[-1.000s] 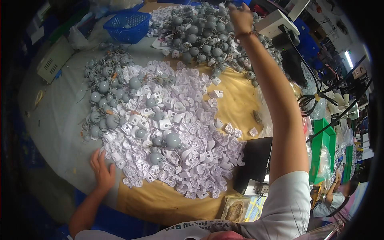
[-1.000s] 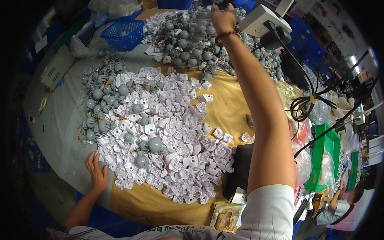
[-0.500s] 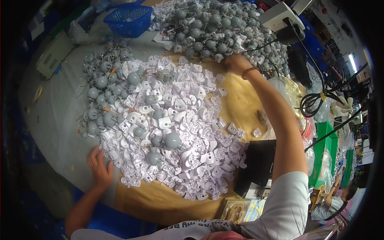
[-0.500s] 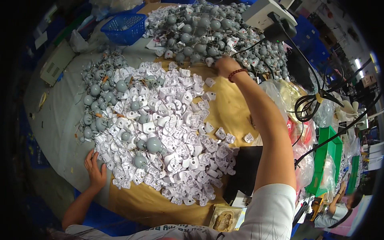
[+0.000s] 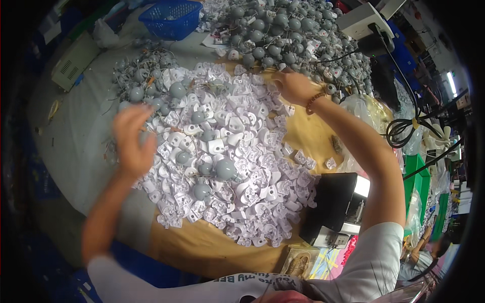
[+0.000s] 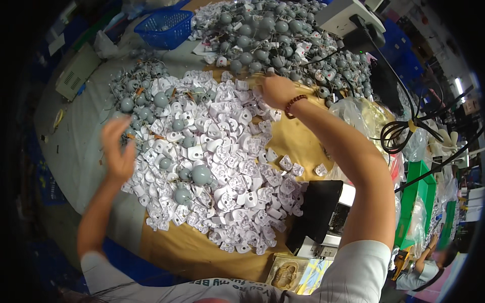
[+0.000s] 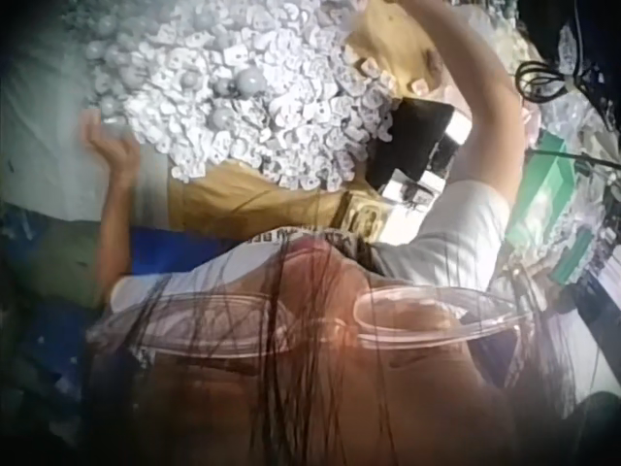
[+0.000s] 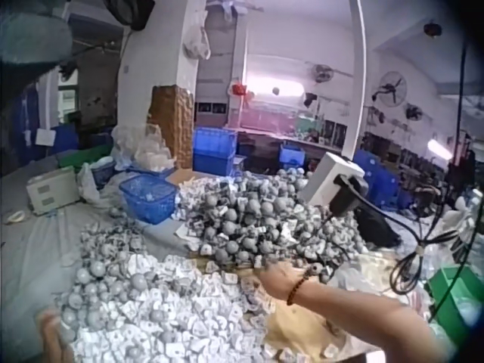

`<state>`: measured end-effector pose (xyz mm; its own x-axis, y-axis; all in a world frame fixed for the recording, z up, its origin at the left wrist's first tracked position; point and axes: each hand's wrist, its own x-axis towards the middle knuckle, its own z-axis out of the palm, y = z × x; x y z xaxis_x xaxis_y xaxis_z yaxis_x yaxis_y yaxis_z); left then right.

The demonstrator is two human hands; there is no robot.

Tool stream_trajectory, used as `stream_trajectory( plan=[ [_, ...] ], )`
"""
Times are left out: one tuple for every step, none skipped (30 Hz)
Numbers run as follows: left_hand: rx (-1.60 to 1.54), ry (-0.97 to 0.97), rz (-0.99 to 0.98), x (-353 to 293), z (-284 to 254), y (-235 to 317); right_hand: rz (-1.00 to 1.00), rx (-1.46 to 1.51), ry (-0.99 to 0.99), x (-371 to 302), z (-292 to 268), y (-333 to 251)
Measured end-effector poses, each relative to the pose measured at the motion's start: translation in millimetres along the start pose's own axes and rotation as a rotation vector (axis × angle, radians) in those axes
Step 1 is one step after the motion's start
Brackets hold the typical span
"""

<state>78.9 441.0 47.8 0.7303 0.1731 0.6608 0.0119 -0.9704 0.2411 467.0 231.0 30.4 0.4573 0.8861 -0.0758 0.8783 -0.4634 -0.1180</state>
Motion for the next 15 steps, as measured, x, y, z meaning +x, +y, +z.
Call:
stream_trajectory(
  plan=[
    [-0.073,-0.011,0.074,64.7,19.9,11.3,0.037,0.161,-0.007,1.8,0.3,-6.0],
    [-0.167,-0.106,0.019,105.0,54.6,14.3,0.027,0.183,-0.048,6.4,-1.9,-13.6],
    [-0.192,-0.179,0.012,138.5,91.6,9.5,0.091,0.258,-0.054,14.4,3.7,-18.0],
    [-0.160,-0.318,-0.015,165.0,129.0,1.1,0.153,0.333,-0.061,24.4,19.2,-19.1],
    [-0.081,-0.475,-0.056,183.4,163.6,-13.3,0.209,0.409,-0.072,37.2,38.5,-19.9],
    [-0.038,-0.622,-0.093,193.8,199.3,-24.6,0.244,0.408,-0.080,45.5,50.3,-18.7],
    [0.067,-0.777,-0.097,196.6,228.8,-30.9,0.283,0.409,-0.086,52.1,62.0,-16.2],
    [0.085,-0.779,-0.158,184.6,241.1,-45.0,0.286,0.439,-0.114,51.0,56.9,-35.2],
    [0.089,-0.782,-0.197,177.7,246.5,-45.8,0.304,0.479,-0.109,44.5,60.0,-38.5],
    [0.085,-0.834,-0.202,173.4,250.3,-48.6,0.300,0.525,-0.072,38.0,62.3,-40.1],
    [0.076,-0.890,-0.200,170.7,251.6,-44.2,0.298,0.545,-0.040,31.1,68.0,-39.4],
    [0.062,-0.995,-0.154,175.3,239.9,-34.1,0.302,0.571,-0.010,19.7,68.6,-40.4],
    [0.049,-1.100,-0.108,177.9,231.8,-24.8,0.286,0.451,0.052,7.6,69.0,-41.6],
    [0.059,-1.185,-0.113,172.5,230.5,-28.3,0.276,0.499,0.027,1.6,66.5,-51.4],
    [0.048,-1.172,-0.120,163.4,229.1,-24.4,0.279,0.544,0.000,-7.3,64.6,-57.5]
  ],
)
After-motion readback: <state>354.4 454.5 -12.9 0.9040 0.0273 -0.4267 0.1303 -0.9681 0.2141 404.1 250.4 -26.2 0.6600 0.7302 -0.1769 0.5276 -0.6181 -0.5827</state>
